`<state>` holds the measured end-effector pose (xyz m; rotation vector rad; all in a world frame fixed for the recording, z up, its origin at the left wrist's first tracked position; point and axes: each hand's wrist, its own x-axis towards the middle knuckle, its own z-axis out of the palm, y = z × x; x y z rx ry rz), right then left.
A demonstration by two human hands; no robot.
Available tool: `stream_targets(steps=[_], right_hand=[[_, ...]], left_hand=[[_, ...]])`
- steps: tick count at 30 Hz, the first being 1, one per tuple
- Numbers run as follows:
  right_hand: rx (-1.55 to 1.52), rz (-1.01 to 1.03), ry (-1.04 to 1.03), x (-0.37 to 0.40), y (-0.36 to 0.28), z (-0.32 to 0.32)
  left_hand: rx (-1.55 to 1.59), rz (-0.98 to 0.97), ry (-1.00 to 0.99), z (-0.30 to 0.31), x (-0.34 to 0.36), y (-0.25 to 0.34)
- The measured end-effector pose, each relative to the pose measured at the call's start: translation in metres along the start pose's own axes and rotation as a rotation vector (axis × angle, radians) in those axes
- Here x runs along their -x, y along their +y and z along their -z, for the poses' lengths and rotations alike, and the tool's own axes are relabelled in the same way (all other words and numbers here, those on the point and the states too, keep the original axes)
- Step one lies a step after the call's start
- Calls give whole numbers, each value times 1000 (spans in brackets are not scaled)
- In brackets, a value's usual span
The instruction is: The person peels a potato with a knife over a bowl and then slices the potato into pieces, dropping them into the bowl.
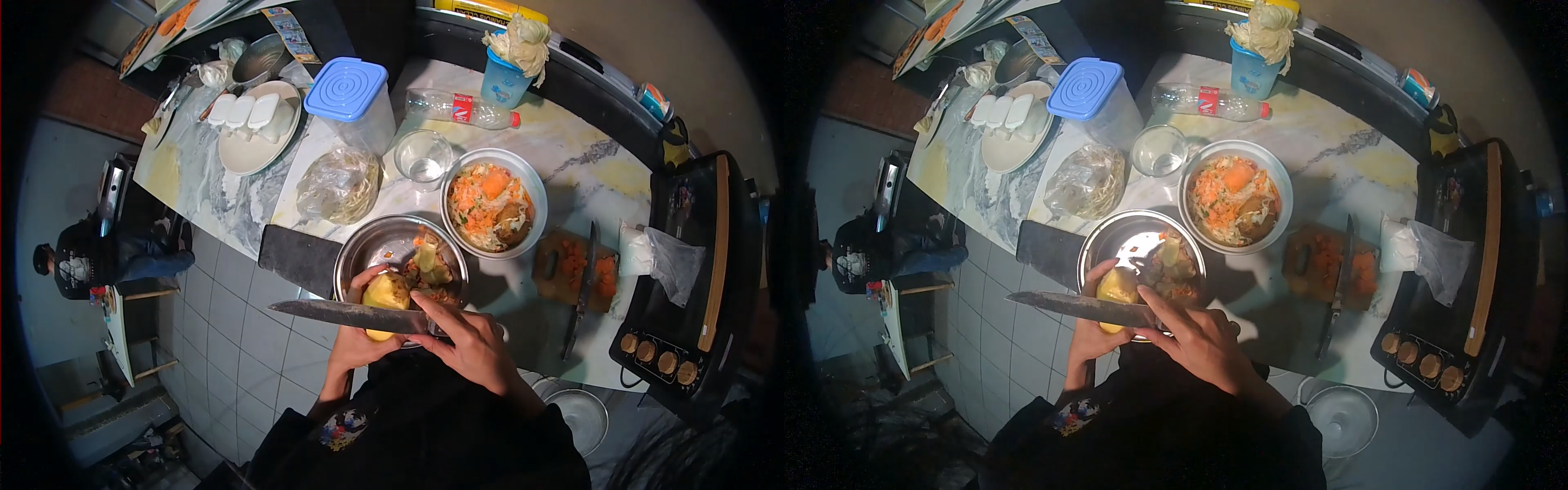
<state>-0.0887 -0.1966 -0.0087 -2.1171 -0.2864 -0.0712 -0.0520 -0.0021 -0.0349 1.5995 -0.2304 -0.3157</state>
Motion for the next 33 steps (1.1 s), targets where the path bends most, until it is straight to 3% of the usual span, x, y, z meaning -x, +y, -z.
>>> stream_targets(steps=[10,17,25,27,33], right_hand=[[33,1,-2,5,2,-1],[94,-14,-41,7,1,1],[54,7,-4,4,-1,5],[31,-4,3,4,-2,4],[-9,-25,-26,2,-3,4]], left_hand=[[-64,-41,-12,0,2,-6],[-11,29,29,-7,3,1],[-17,32,44,-9,3,2],[-172,-39,43,-9,3,-1],[-101,-30,48,-10,3,3]])
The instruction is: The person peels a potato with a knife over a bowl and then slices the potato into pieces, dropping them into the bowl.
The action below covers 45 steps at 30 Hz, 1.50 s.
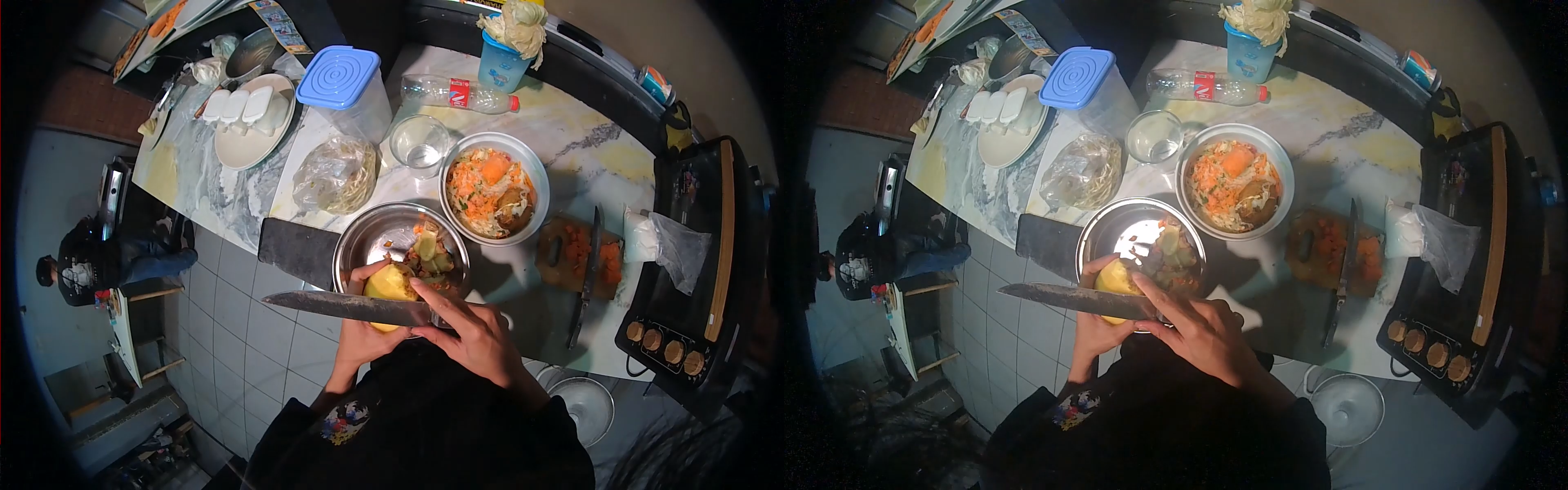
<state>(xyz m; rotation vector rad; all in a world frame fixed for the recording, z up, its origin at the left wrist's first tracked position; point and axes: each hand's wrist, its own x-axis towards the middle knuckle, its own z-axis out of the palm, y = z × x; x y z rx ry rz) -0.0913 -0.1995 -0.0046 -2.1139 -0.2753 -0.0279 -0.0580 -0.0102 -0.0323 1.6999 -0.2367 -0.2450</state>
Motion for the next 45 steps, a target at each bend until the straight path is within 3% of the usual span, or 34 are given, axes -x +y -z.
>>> stream_targets(steps=[16,18,22,24,30,34,36,40,45], right_hand=[[-42,24,12,0,-5,4],[-35,3,-3,0,-5,3],[-23,22,16,2,-5,6],[-5,-18,-25,3,-6,7],[22,15,8,-2,-9,8],[-12,52,24,-6,-15,8],[-2,35,6,-4,-13,10],[61,50,-6,-2,-8,11],[48,84,22,-8,-7,8]], left_hand=[[-49,-51,-100,6,1,0],[22,45,-58,4,4,1],[-15,-11,-40,5,5,1],[106,64,-36,3,4,8],[-6,35,-68,4,8,8],[109,106,-48,0,12,5],[48,-14,-16,-1,8,11],[6,-26,-9,0,7,12],[221,99,14,-2,7,12]])
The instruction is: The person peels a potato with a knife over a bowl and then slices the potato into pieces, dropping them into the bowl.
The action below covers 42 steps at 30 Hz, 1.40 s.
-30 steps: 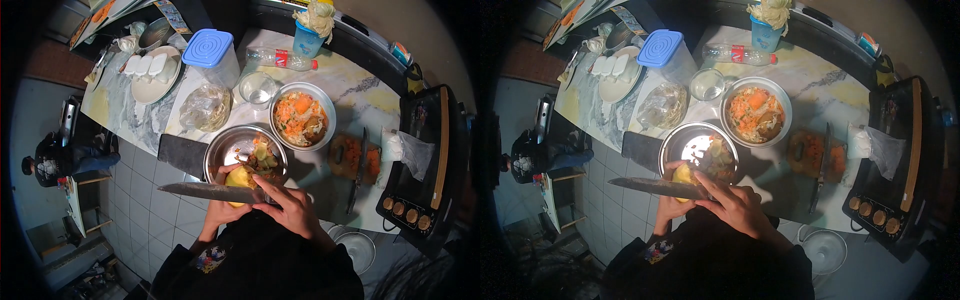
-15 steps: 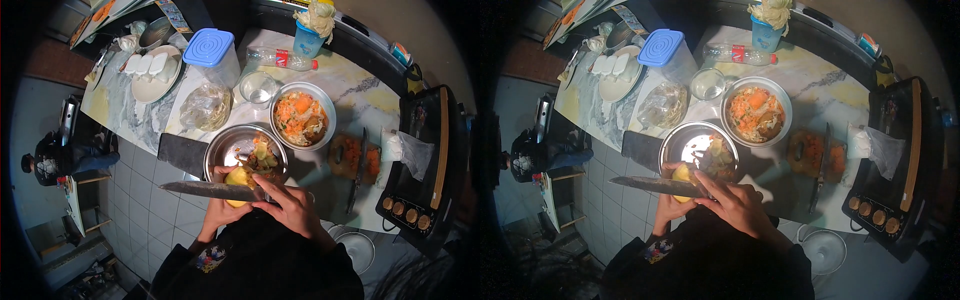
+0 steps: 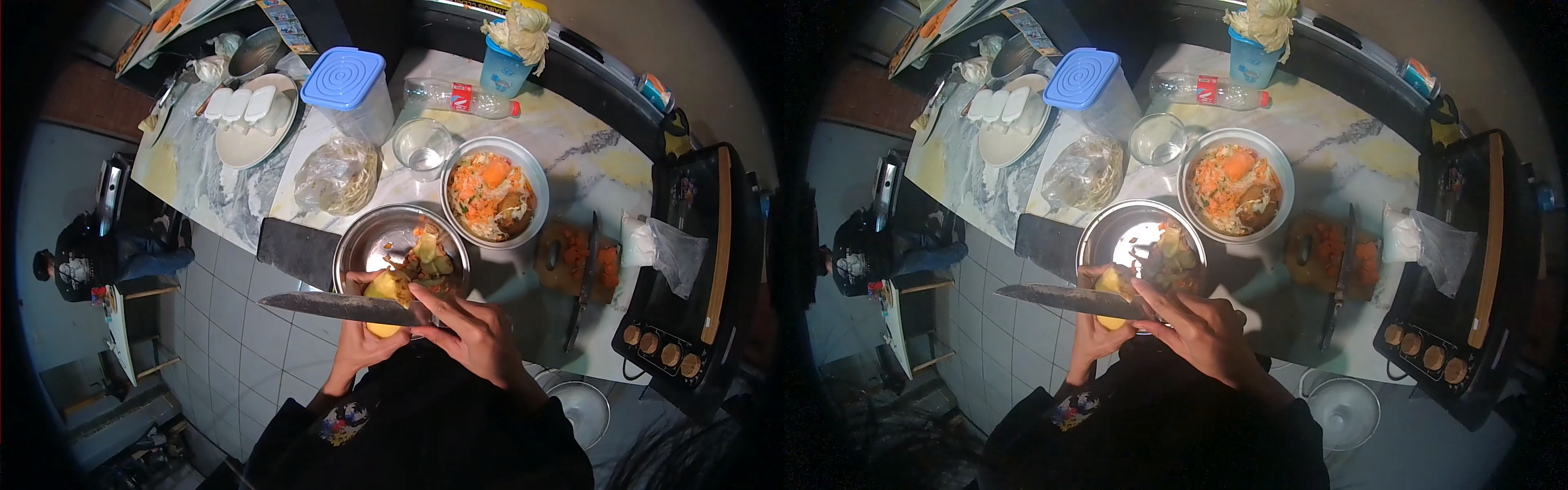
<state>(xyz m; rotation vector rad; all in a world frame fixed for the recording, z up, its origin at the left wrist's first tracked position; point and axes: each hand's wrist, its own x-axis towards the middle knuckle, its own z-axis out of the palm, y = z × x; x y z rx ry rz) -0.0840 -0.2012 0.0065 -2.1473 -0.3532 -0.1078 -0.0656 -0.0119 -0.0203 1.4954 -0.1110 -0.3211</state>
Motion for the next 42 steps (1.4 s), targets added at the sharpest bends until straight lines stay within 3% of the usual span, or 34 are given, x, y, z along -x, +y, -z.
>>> stream_targets(steps=[6,13,18,21,22,26,28,29,37,42], right_hand=[[-32,-73,-33,-5,-6,0],[22,3,11,-5,-1,-4],[-20,-13,7,2,-1,-2],[4,-35,-20,4,-1,-1],[19,-37,-21,3,-2,-2],[-59,-133,-72,5,-4,2],[-56,-76,-27,7,2,2],[-51,-26,18,8,4,3],[1,-32,8,3,2,-3],[21,-56,9,10,6,-1]], left_hand=[[-119,-1,10,10,3,-16],[-112,-26,-3,11,3,-16],[-41,74,-21,9,5,-4],[-139,5,-45,10,8,-18],[-276,-136,-107,9,6,-23],[-270,-122,-30,1,11,-24],[118,73,57,-4,14,-18],[121,71,54,-3,13,-18],[-317,-64,-78,10,15,-30],[-92,-35,59,3,14,-22]])
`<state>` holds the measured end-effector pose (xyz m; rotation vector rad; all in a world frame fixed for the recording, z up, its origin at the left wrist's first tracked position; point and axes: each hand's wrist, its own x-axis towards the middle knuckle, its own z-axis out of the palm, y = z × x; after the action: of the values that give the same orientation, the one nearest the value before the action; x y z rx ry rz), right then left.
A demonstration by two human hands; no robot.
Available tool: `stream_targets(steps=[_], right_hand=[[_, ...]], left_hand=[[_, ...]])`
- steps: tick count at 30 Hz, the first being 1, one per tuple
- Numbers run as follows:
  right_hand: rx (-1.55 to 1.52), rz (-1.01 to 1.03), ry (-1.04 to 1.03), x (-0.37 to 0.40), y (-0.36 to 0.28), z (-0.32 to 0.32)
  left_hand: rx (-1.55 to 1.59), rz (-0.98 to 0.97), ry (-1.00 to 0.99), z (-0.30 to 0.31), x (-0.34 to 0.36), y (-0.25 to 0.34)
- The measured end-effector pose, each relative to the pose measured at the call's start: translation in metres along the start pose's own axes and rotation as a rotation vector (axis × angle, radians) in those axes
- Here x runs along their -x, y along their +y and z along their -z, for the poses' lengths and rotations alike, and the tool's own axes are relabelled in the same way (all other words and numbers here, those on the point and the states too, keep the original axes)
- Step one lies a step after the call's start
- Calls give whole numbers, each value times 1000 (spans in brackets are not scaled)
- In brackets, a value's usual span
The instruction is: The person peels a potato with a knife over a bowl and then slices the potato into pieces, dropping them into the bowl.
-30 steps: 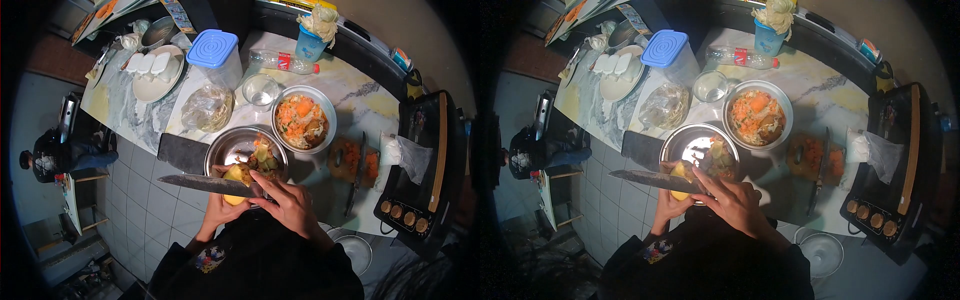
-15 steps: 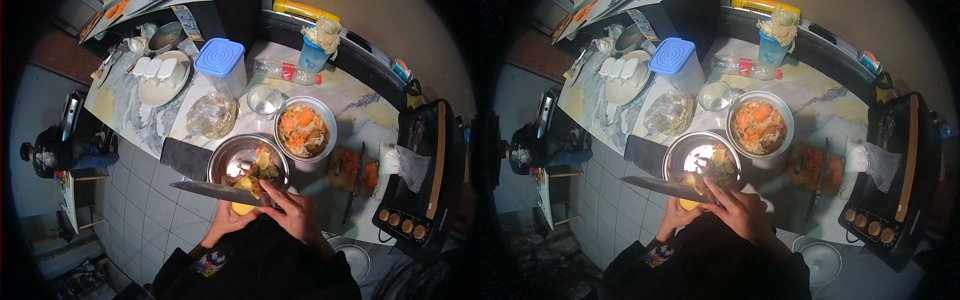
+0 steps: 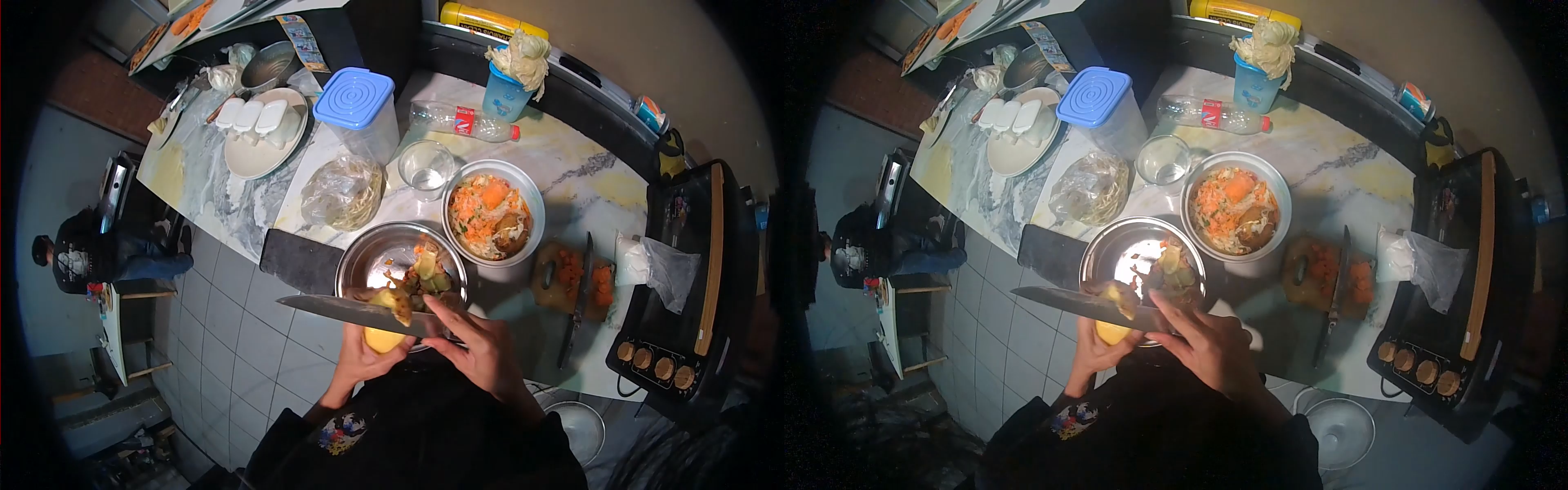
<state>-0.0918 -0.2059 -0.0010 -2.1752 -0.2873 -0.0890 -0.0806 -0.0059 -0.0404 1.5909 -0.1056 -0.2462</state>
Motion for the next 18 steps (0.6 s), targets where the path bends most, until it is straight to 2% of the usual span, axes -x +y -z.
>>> stream_targets(steps=[2,3,5,7,8,9,11,13,15,18], right_hand=[[-42,-10,43,1,1,3],[-42,-14,41,1,0,3],[-8,-47,-38,-4,-3,2],[-62,-87,-70,-12,-14,9],[-123,-127,-102,-15,-18,10],[-125,-132,-101,-13,-16,11],[-155,-142,-79,-9,-6,12],[-159,-140,-63,-8,-5,11],[-82,-129,-107,-9,-11,10],[-98,-61,-64,-18,-11,9]], left_hand=[[56,18,46,1,-1,0],[-48,-17,29,2,-2,-1],[-154,-55,4,2,-4,-2],[-200,-112,-136,-2,-8,0],[-220,-140,-96,-3,-9,2],[-221,-136,-100,-3,-9,2],[-30,-46,12,-4,-10,2],[-29,-37,17,-3,-10,4],[-166,-79,-144,-1,-9,2],[-163,-63,-134,0,-12,3]])
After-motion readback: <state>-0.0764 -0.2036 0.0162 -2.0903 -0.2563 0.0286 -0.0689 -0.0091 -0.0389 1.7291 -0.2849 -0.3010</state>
